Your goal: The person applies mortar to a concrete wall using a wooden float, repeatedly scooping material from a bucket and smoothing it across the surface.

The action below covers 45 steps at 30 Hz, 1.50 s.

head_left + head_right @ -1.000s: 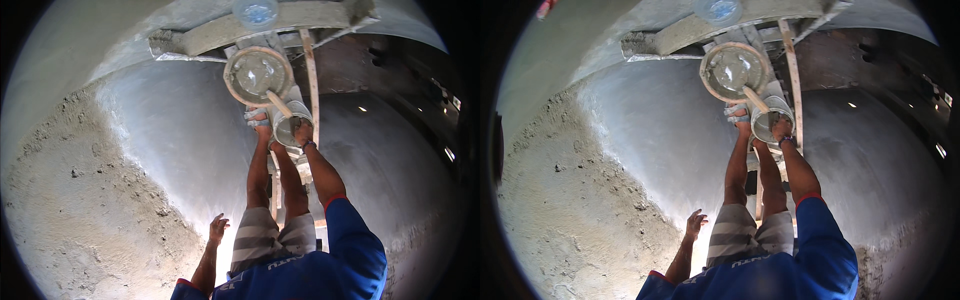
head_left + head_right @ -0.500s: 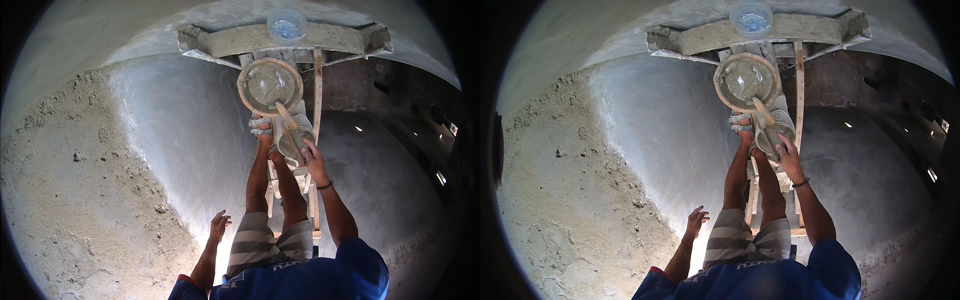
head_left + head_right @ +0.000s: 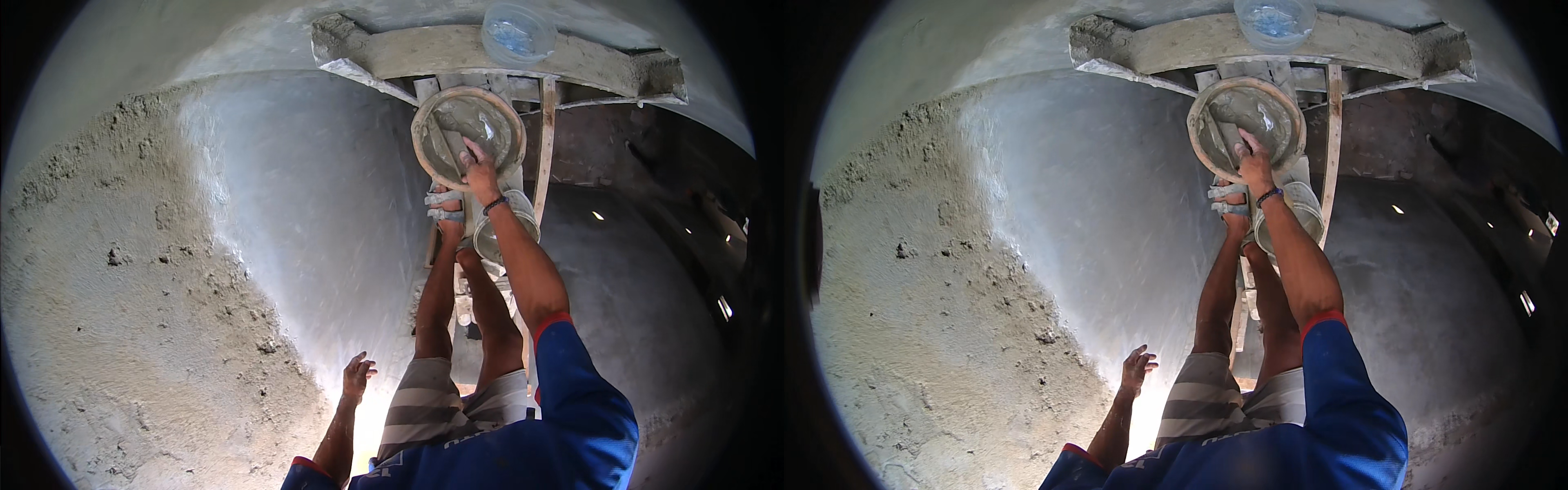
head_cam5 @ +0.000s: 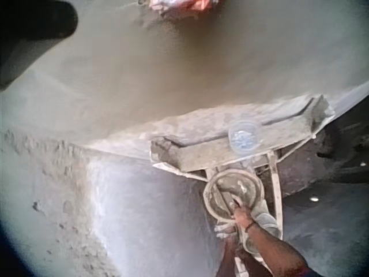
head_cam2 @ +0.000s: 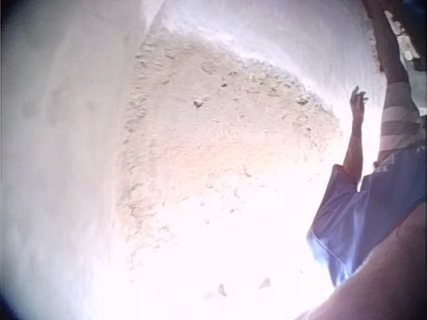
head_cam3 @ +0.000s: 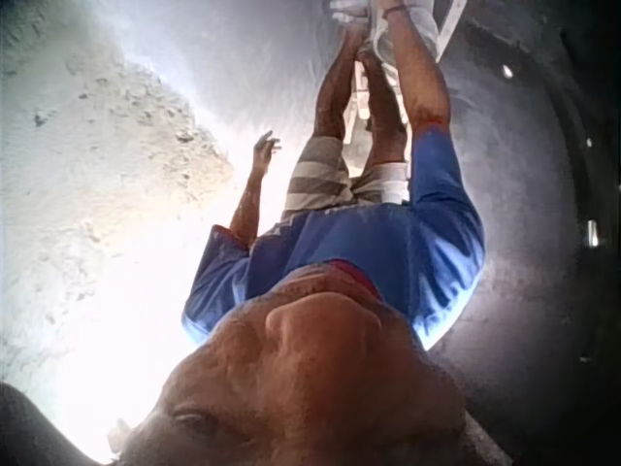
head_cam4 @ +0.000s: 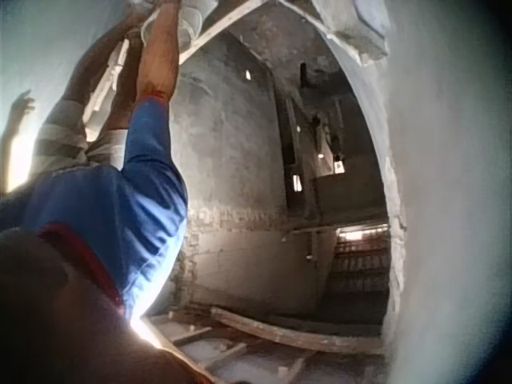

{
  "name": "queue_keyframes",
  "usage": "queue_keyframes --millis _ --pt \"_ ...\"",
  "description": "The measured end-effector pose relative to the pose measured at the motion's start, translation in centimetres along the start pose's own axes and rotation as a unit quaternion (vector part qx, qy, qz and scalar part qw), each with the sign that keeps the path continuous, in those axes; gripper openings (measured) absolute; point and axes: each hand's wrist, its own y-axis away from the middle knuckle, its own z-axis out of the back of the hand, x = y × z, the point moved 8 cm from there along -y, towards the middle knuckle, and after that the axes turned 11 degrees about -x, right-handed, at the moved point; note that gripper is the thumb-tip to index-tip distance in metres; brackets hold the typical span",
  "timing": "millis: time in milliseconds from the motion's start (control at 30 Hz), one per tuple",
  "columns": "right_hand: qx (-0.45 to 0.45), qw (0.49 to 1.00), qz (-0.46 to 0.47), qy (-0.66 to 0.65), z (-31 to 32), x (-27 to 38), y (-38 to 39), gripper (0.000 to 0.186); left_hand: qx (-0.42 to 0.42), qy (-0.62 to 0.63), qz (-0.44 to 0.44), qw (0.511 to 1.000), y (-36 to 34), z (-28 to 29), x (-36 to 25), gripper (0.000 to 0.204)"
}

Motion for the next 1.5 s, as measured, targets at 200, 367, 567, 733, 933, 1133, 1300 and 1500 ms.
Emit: queue_keyframes --millis 200,367,567,733,933,1133,1300,1500 --pt "0.046 0.995 0.082 0.037 -0.6 -1.2 0.2 0.039 0.030 -0.010 0.009 0.999 -0.8 -1.4 1.2 0.052" --pt "0.100 0.985 0.048 0.135 0.1 1.1 -0.1 0.038 0.043 -0.012 -0.005 0.999 -0.6 -2.5 0.7 0.051" --pt "0.153 0.933 0.181 0.270 2.9 1.5 -3.4 0.034 0.049 0.000 -0.009 0.999 -1.9 -3.6 -0.8 0.049" --pt "0.181 0.957 0.060 0.217 1.6 1.7 -3.7 0.031 0.032 -0.001 -0.018 0.999 -1.8 -2.4 -0.9 0.049" --pt "0.202 0.787 0.492 0.313 4.2 3.1 -3.6 0.027 0.028 0.016 -0.017 0.999 -2.3 -2.9 -2.0 0.047" --pt "0.228 0.945 -0.229 0.036 5.2 -2.9 -4.4 0.027 0.011 0.012 -0.030 0.999 -2.4 -1.3 -2.7 0.046" --pt "0.252 0.884 -0.293 -0.264 9.1 -1.8 -2.1 0.040 0.038 0.031 -0.057 0.997 -2.6 -3.5 -5.5 0.045" --pt "0.294 0.820 -0.253 -0.421 7.5 6.7 7.1 0.047 0.062 0.086 -0.191 0.976 0.1 -5.4 -12.7 0.046"
